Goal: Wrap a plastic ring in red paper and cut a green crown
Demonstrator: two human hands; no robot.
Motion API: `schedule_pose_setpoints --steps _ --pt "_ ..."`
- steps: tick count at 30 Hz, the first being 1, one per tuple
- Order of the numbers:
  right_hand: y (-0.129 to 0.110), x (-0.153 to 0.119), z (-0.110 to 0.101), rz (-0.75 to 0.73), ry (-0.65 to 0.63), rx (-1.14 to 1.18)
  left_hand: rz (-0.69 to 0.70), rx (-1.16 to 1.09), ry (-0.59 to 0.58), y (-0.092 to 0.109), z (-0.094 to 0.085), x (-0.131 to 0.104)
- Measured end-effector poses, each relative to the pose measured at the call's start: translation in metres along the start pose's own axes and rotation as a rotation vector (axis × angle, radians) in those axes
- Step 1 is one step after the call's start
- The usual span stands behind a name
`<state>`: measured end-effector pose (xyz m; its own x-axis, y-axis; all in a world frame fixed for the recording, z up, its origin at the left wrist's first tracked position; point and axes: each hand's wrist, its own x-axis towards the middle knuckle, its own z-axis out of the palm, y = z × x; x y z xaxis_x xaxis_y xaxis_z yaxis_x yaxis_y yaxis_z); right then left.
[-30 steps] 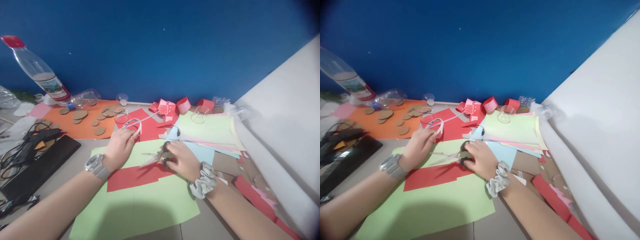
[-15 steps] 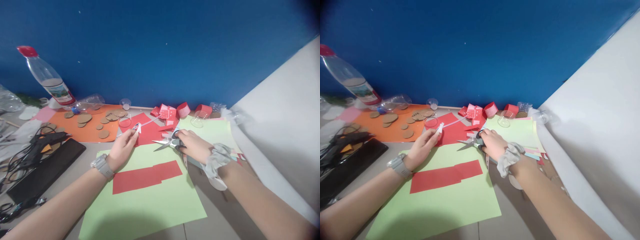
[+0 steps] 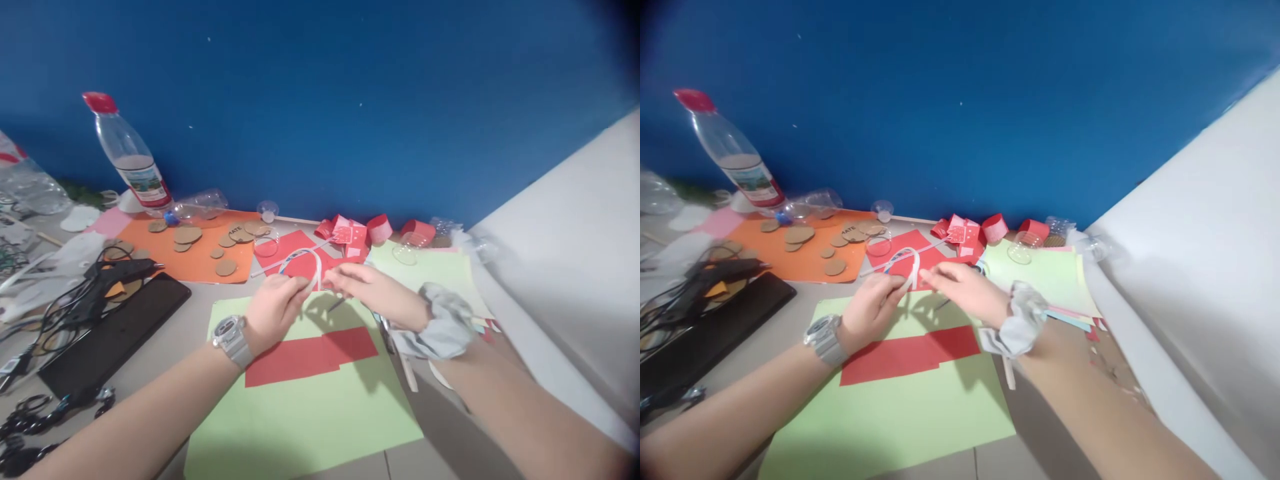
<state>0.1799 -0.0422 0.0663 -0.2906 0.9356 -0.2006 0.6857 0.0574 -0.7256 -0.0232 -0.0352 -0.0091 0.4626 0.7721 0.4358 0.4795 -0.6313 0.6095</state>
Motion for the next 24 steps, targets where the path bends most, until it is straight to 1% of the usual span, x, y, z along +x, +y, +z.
schedule_pose_setpoints --steps 2,4,6,10,13,16,19,22,24 --pt "-0.003 0.001 0.018 0.028 0.034 0.27 0.063 0.06 -0.007 -0.001 0.0 -0.001" --pt "-0.002 0.002 0.03 0.059 0.068 0.419 0.111 0.115 -0.004 -0.003 0.0 -0.001" --pt "-0.001 0.002 0.035 0.06 0.071 0.506 0.148 0.164 0.001 -0.003 -0.002 -0.001" --pt "-0.001 -0.005 0.035 0.024 0.059 0.57 0.191 0.251 -0.006 -0.002 -0.004 0.0" --pt "-0.001 -0.014 0.033 0.008 0.058 0.586 0.174 0.322 -0.015 -0.002 -0.003 0.001" --pt "0.004 -0.025 0.033 0.008 0.1 0.561 0.113 0.407 -0.029 -0.005 0.0 0.003" --pt "0.013 -0.036 0.038 0.034 0.165 0.453 0.041 0.482 -0.052 -0.007 0.002 0.005" --pt "0.022 -0.045 0.049 0.065 0.162 0.301 -0.004 0.521 -0.085 -0.008 0.004 0.006" --pt "0.028 -0.05 0.057 0.057 0.161 0.19 -0.03 0.534 -0.093 -0.007 0.005 0.006"
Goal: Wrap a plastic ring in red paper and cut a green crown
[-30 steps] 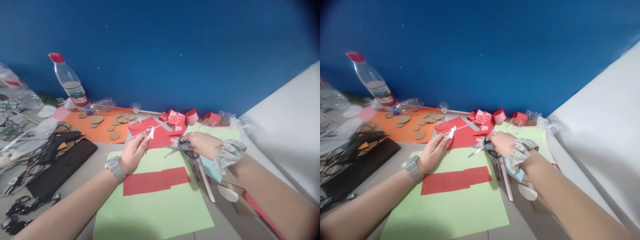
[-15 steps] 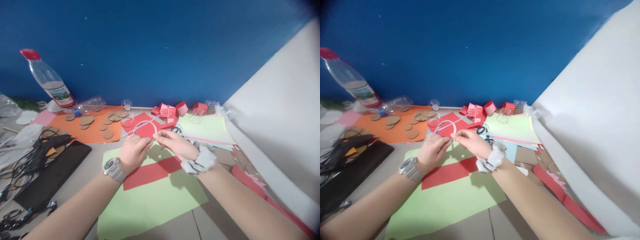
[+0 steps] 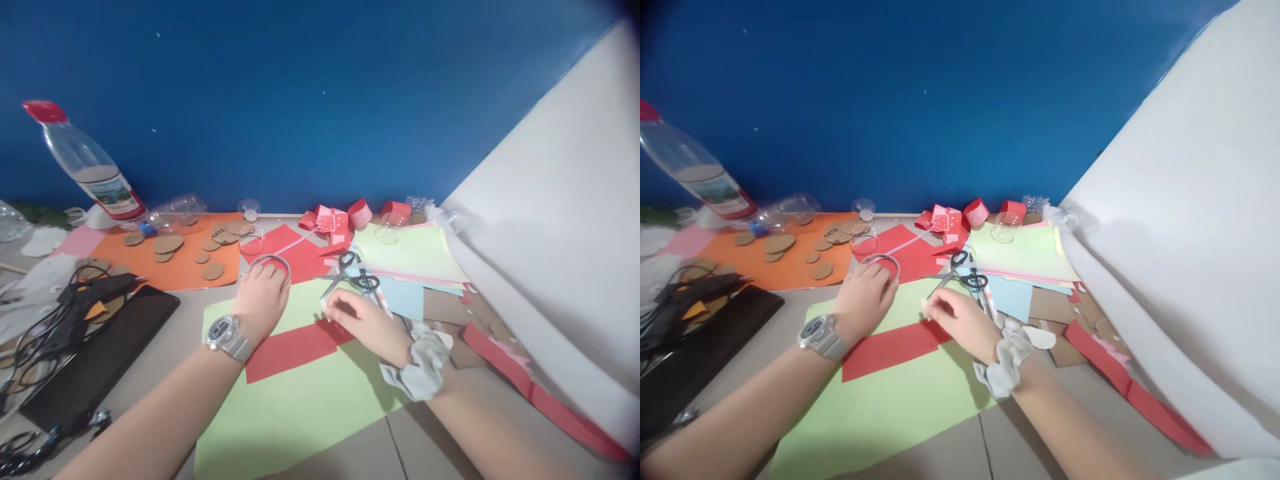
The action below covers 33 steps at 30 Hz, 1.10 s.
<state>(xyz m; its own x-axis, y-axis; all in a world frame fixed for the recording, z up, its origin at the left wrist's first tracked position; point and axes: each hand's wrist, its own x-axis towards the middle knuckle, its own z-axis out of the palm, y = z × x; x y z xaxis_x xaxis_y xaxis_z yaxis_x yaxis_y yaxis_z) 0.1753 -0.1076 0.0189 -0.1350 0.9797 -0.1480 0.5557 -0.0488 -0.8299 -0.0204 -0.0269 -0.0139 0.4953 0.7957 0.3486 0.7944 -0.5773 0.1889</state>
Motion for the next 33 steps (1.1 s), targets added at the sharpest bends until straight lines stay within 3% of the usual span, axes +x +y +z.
schedule_pose_setpoints --steps 5,8,11,17,23,33 --pt "0.01 -0.006 0.007 -0.076 0.024 -0.102 -0.035 -0.034 0.018 0.004 0.0 -0.002" --pt "0.014 -0.007 0.006 -0.021 -0.007 -0.053 0.183 -0.209 -0.112 0.006 0.0 -0.004" --pt "0.016 -0.013 0.002 0.047 0.014 -0.149 0.38 -0.3 -0.273 0.007 0.002 -0.006" --pt "0.012 -0.025 -0.005 0.058 0.052 -0.374 0.333 -0.309 -0.306 0.007 0.003 -0.007" --pt "0.012 -0.014 0.01 -0.006 0.026 -0.352 0.332 -0.331 -0.296 0.007 0.003 -0.007" --pt "0.019 -0.016 0.023 -0.032 0.099 -0.39 0.337 -0.322 -0.334 0.008 0.004 -0.005"
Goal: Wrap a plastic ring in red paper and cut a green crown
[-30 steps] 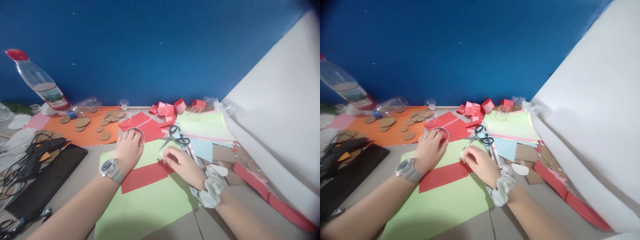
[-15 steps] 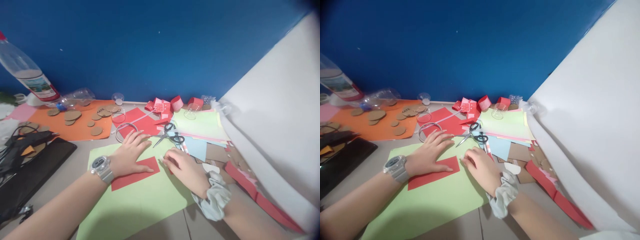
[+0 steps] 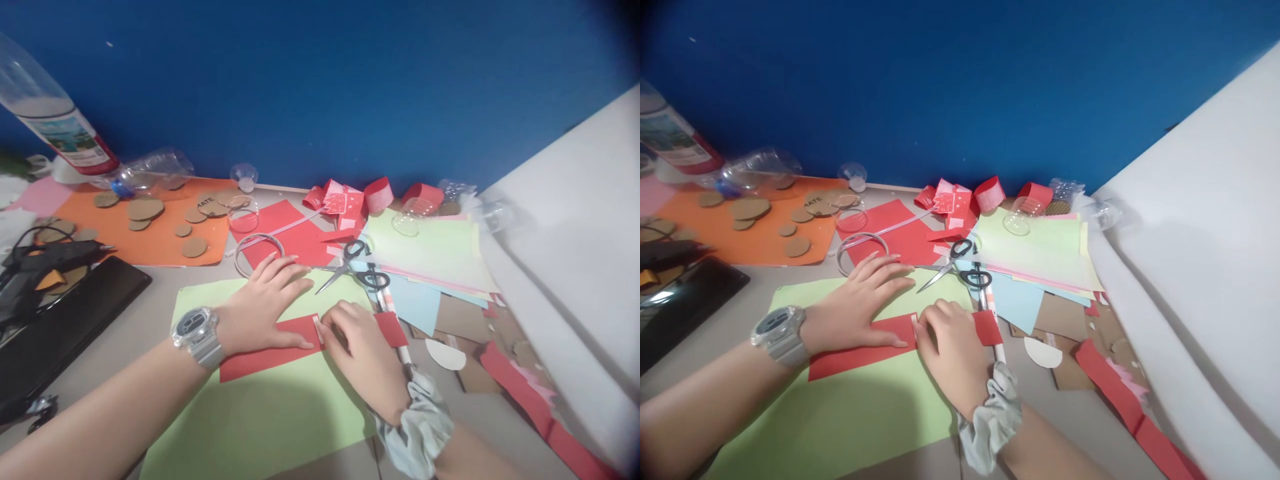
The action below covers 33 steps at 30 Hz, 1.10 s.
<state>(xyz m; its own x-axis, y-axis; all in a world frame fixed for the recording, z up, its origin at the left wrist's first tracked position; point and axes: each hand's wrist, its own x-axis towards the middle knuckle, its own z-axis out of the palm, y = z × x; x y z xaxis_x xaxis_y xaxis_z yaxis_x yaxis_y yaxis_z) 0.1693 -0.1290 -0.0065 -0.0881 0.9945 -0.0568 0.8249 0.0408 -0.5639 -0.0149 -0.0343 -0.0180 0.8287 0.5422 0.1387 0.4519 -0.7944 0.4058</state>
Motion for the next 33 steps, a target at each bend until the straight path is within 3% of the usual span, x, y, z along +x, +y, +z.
schedule_pose_setpoints --steps 19,33 --pt "-0.0031 0.0021 0.0058 -0.014 -0.023 -0.2 -0.002 0.037 -0.037 -0.001 0.0 0.001" --pt "-0.0011 0.0021 0.0048 -0.035 -0.036 -0.199 0.03 -0.039 0.008 -0.003 0.0013 0.0003"
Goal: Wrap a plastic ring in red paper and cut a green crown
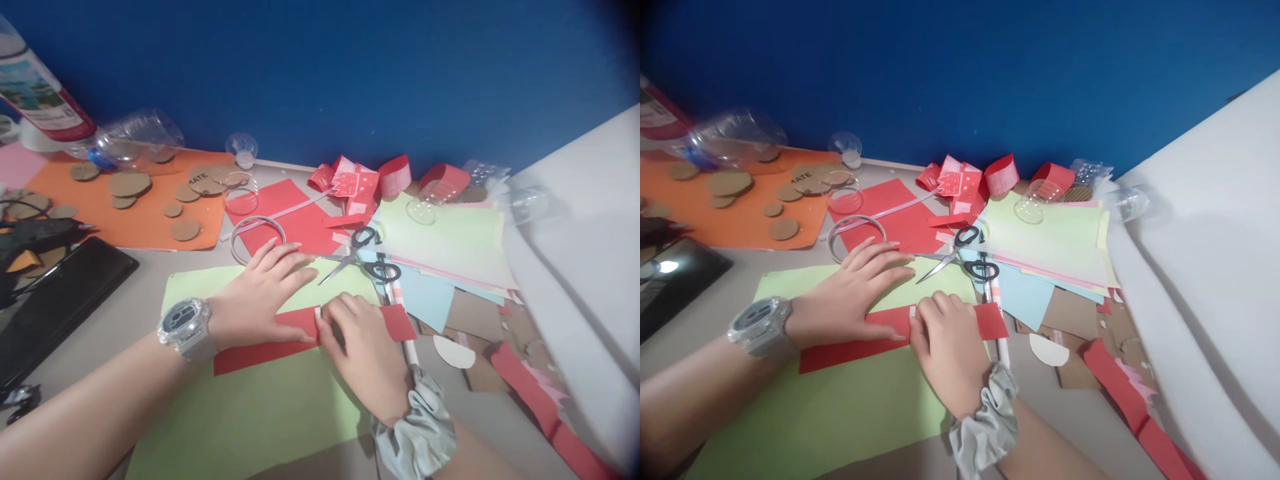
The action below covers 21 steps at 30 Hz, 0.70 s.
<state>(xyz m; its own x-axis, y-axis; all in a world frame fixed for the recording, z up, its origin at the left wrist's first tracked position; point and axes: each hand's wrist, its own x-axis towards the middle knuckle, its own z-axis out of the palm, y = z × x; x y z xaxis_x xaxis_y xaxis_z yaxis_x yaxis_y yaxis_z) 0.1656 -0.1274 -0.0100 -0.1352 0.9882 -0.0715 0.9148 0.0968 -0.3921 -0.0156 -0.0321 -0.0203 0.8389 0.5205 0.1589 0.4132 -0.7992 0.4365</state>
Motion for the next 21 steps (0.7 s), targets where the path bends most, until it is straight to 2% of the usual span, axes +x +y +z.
schedule_pose_setpoints --steps 6,16,21 --pt "0.0 0.0 0.0 -0.004 0.014 0.001 0.145 0.044 -0.038 0.006 -0.004 0.001" --pt "0.001 0.0 0.001 -0.027 0.051 -0.018 0.154 0.024 -0.07 0.004 -0.005 0.002" --pt "0.003 -0.01 -0.005 -0.114 0.11 -0.124 0.161 -0.019 -0.058 0.004 -0.005 0.003"
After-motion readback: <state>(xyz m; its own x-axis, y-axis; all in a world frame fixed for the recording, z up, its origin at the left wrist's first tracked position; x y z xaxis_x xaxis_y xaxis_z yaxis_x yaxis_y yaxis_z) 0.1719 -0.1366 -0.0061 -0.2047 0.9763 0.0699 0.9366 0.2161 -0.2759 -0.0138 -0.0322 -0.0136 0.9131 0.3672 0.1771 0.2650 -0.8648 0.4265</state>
